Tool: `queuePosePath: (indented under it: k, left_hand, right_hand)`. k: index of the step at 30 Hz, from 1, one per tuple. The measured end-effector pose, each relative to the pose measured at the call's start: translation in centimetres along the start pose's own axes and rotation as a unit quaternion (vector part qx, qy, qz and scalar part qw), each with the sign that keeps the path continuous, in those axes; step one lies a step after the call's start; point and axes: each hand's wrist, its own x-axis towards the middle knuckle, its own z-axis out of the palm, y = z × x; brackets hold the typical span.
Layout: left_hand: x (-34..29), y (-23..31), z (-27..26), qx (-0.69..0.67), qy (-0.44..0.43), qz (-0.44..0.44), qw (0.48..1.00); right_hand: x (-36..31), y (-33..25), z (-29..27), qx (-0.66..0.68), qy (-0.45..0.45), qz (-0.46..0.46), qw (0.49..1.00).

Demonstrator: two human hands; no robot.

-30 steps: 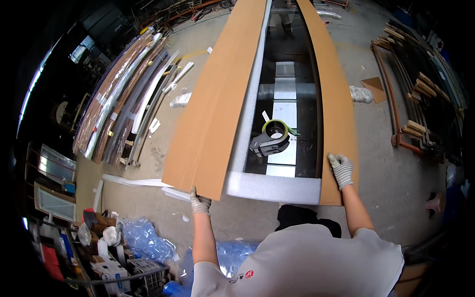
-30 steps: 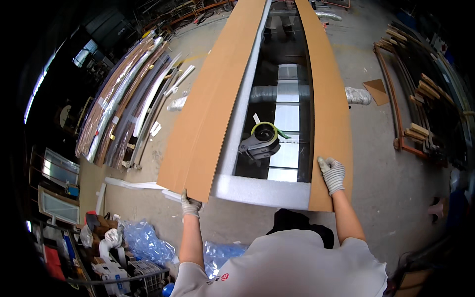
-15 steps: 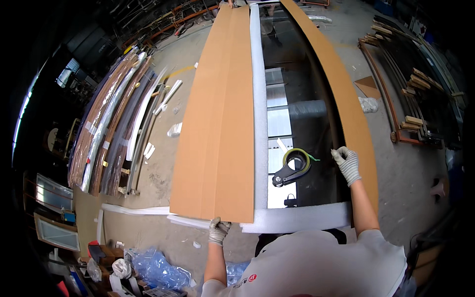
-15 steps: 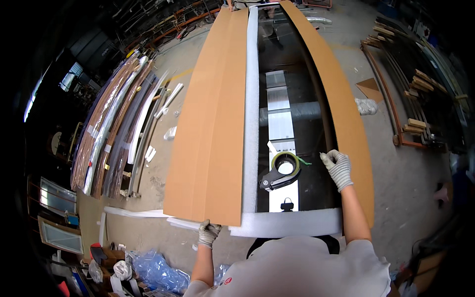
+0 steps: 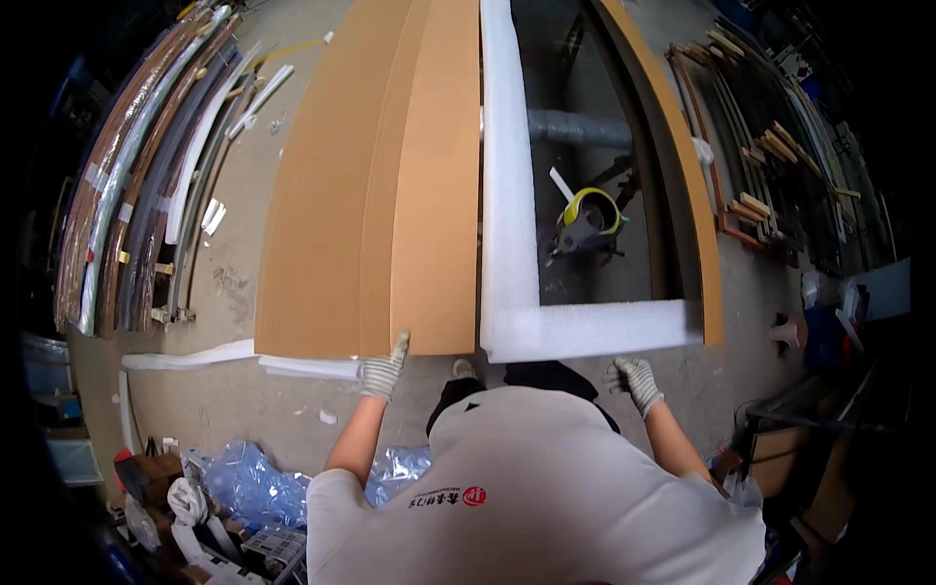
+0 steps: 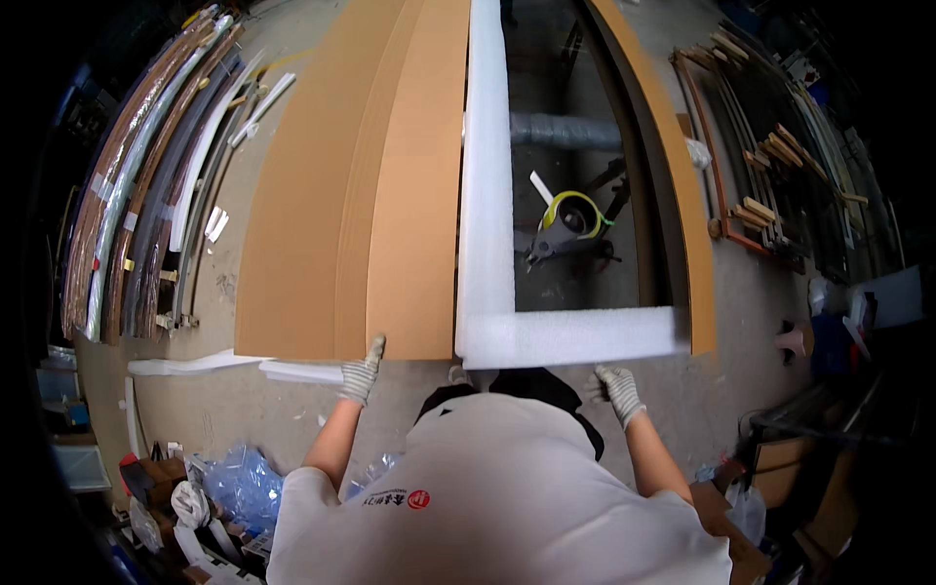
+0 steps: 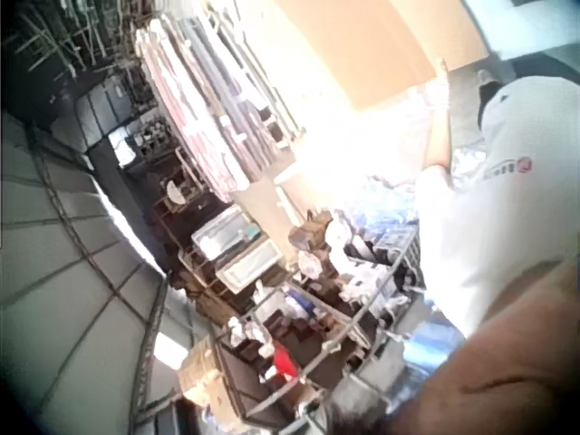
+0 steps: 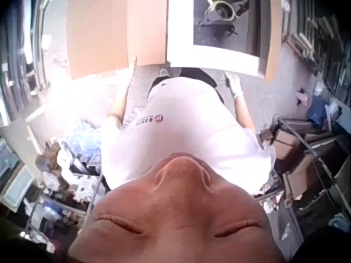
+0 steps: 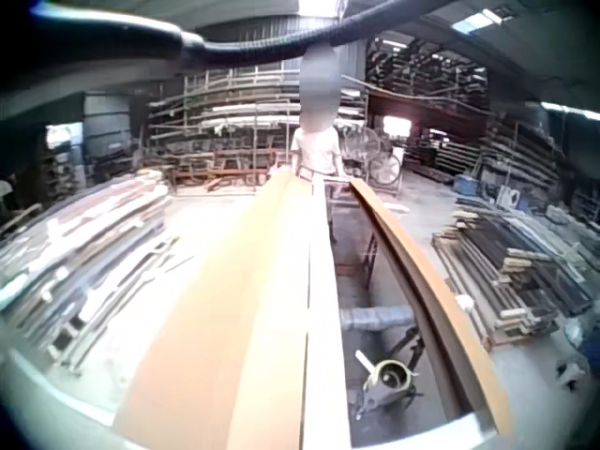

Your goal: The person prepares and applies tape to a long cardboard box using a tape dispenser, then cuts cardboard scraps with a utility knife.

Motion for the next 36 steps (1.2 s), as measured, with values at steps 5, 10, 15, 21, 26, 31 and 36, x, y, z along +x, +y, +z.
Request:
queuePosePath:
  k: [5,10,15,21,26,31,36]
  left_hand:
    - [-0.9,2.2,-0.2,0.093,-0.071,0.003,0.993]
    - [-0.6,-0.2,1.7,0.220,-0.051,0.067,0.972]
    - [0.7,0.9,-0.1,0.272,-0.061,0.060,0.959]
    - [0.0,2.5,1.3,0.089,-0.126,-0.075,0.985]
    - [-6.6,4.9,11.4,0.123,-0.087,0.049,0.987]
    - [-5.4,8.0,9.3,-0.009,-0.285,-0.094,0.954]
    - [-6.1,7.3,12.5,0.100,-0.140,0.084,0.981]
  right_hand:
    - [1.4,2.3,3.5,0.497,0.048,0.119,0.858]
    - [5.8,-0.9,10.9,0.581,-0.021,-0.015,0.813]
    - [10.1,1.1,9.8,0.390,-0.115,-0.142,0.902]
    - [10.1,0.7,8.5,0.442,-0.200,-0.095,0.869]
    - [8.2,0.3,8.8,0.455,-0.125,-0.021,0.882]
    - [6.9,-0.5,9.6,0.481,-0.074,0.021,0.873]
    - [6.6,-1.7,10.6,0.496,-0.051,0.027,0.867]
